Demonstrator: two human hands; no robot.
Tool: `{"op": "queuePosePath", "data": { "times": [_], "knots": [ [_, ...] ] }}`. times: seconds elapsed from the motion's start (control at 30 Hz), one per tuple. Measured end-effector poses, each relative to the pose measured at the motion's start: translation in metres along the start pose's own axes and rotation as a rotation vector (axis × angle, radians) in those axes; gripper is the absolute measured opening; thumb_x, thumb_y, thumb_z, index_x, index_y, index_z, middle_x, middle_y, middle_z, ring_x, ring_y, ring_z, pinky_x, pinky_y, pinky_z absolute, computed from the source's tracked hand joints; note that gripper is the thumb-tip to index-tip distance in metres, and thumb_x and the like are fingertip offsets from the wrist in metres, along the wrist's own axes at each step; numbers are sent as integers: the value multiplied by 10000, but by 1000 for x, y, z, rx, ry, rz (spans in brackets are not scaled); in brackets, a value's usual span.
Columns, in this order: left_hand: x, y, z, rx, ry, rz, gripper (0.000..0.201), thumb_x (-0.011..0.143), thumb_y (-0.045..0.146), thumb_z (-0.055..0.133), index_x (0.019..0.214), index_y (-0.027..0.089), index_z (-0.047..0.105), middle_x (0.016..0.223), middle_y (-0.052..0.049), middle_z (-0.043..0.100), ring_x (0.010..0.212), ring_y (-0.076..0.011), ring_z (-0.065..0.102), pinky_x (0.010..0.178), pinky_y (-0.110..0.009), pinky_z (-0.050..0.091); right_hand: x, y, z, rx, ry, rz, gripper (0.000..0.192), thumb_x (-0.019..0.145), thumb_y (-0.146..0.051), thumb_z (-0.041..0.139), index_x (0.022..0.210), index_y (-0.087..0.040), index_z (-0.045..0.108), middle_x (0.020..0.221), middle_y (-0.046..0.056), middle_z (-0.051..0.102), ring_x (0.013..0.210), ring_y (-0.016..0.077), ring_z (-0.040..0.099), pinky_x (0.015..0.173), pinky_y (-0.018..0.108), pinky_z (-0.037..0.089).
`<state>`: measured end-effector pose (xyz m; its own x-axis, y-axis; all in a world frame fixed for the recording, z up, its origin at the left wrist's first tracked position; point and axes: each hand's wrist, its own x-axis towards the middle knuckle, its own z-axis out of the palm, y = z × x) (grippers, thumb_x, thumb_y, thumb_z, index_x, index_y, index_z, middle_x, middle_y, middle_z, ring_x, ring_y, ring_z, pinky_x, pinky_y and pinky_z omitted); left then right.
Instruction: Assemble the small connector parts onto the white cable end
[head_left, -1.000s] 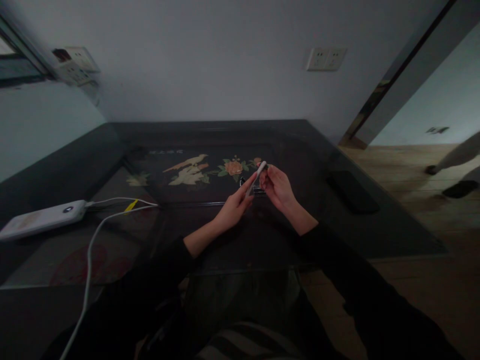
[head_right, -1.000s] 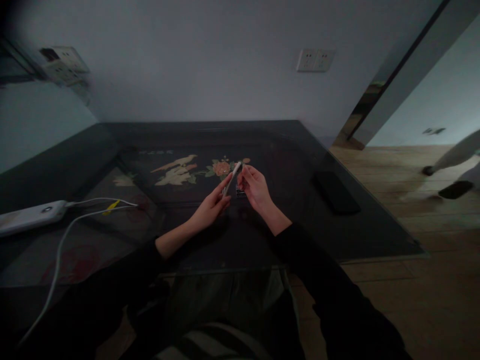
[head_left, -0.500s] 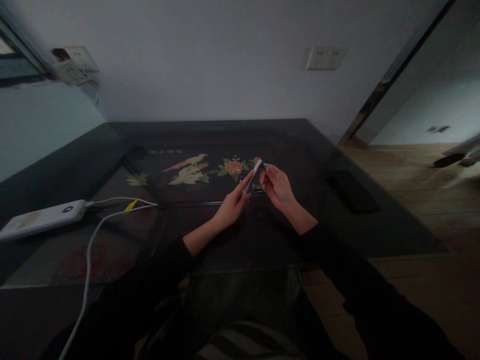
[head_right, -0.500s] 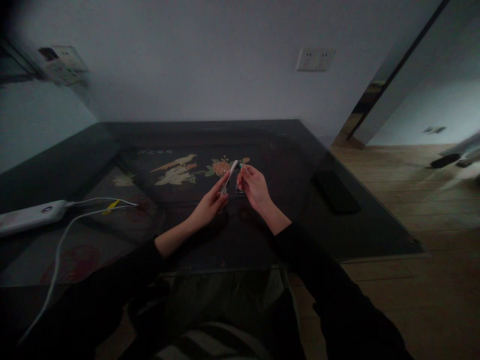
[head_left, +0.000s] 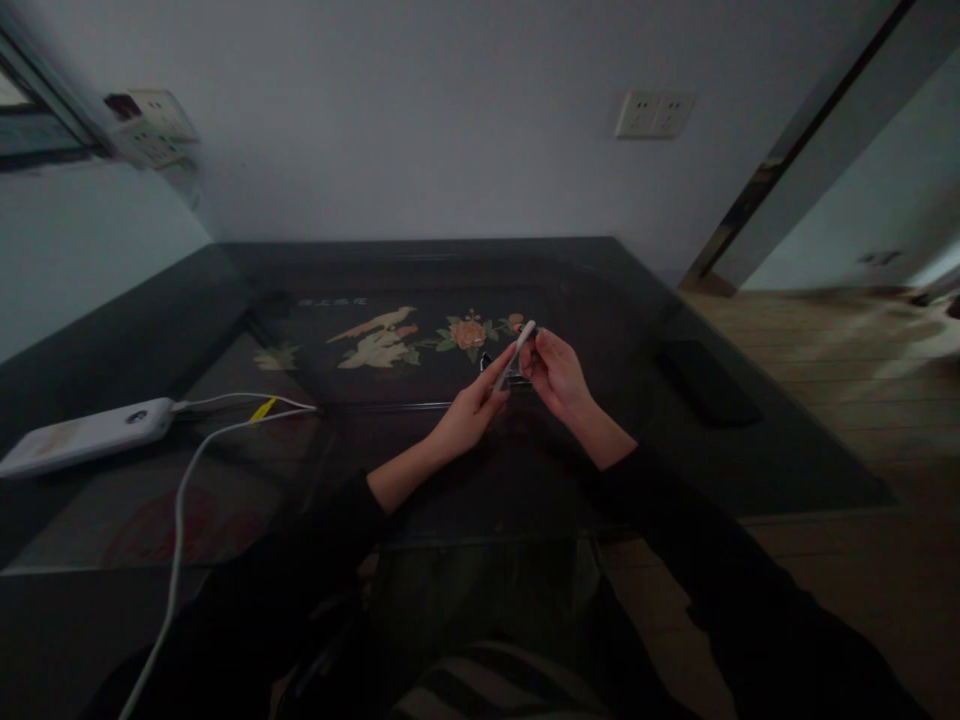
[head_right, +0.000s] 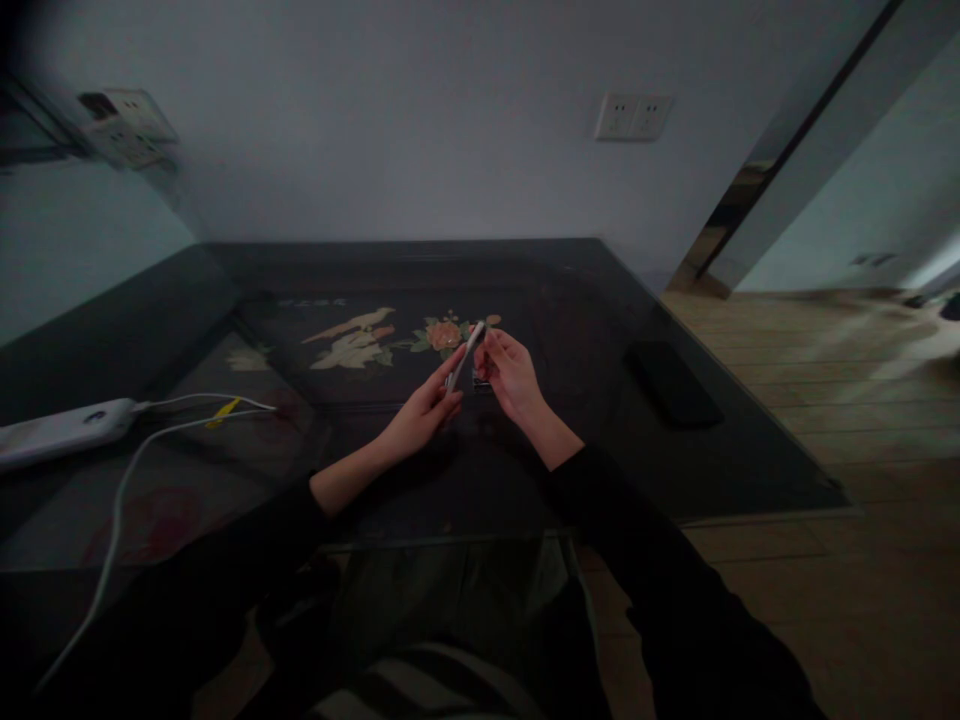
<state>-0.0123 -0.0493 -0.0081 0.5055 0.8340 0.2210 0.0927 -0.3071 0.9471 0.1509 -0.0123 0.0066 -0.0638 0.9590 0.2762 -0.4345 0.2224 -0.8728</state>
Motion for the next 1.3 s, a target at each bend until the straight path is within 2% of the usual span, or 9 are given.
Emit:
{"op": "queuePosePath", "data": {
  "times": [0.23,0.43,0.53,0.63,0.77,0.9,1.1,1.3],
  "knots": [
    [2,-4,-3,34,57,-7,653,954,246,443,1555,247,187,634,43,416,565,-99,377,558,-212,343,1,-1,0,33,-22,-22,341,744,-532,737,740,-209,627,573,-43,526,487,74,421,450,221,344],
    [3,-1,-5,25,83,-15,639,950,251,452,1546,245,223,602,50,397,549,-96,351,560,-214,348,0,-3,1,-34,1,-16,396,721,-582,727,725,-211,589,569,-44,522,486,78,421,446,229,340],
    [2,-2,-4,5,58,-12,653,950,257,455,1551,243,202,612,46,414,550,-95,352,550,-206,341,1,-2,1,-18,23,-21,393,707,-577,740,725,-213,596,570,-47,523,488,77,421,448,226,344],
    [1,-2,-2,-20,17,5,660,956,264,451,1557,249,176,628,41,426,547,-93,349,531,-201,324,1,-1,0,-6,22,-21,372,708,-560,746,756,-213,621,581,-49,520,498,78,424,460,226,354],
    [-1,0,-1,-15,-13,11,646,960,256,438,1555,245,186,633,40,423,545,-91,346,540,-205,340,1,-1,0,-20,17,5,402,717,-568,730,894,-211,678,590,-55,497,507,84,410,470,237,357],
    [-1,2,-1,-1,-38,-1,654,961,256,434,1558,231,168,625,47,403,538,-87,346,534,-195,334,0,-2,1,-7,13,-3,407,728,-562,724,919,-204,692,595,-51,490,509,81,400,467,237,341],
    [0,-1,-1,41,25,8,648,956,265,442,1554,231,194,662,33,441,563,-95,358,570,-209,355,0,-2,1,5,15,-2,400,705,-554,749,892,-207,682,595,-51,492,511,81,405,467,232,345],
    [2,-4,-2,104,95,15,648,943,253,447,1549,230,220,687,19,509,575,-102,380,614,-219,387,1,-2,0,-20,1,-31,368,721,-560,738,769,-216,615,581,-47,502,495,81,410,458,235,337]
  ]
}}
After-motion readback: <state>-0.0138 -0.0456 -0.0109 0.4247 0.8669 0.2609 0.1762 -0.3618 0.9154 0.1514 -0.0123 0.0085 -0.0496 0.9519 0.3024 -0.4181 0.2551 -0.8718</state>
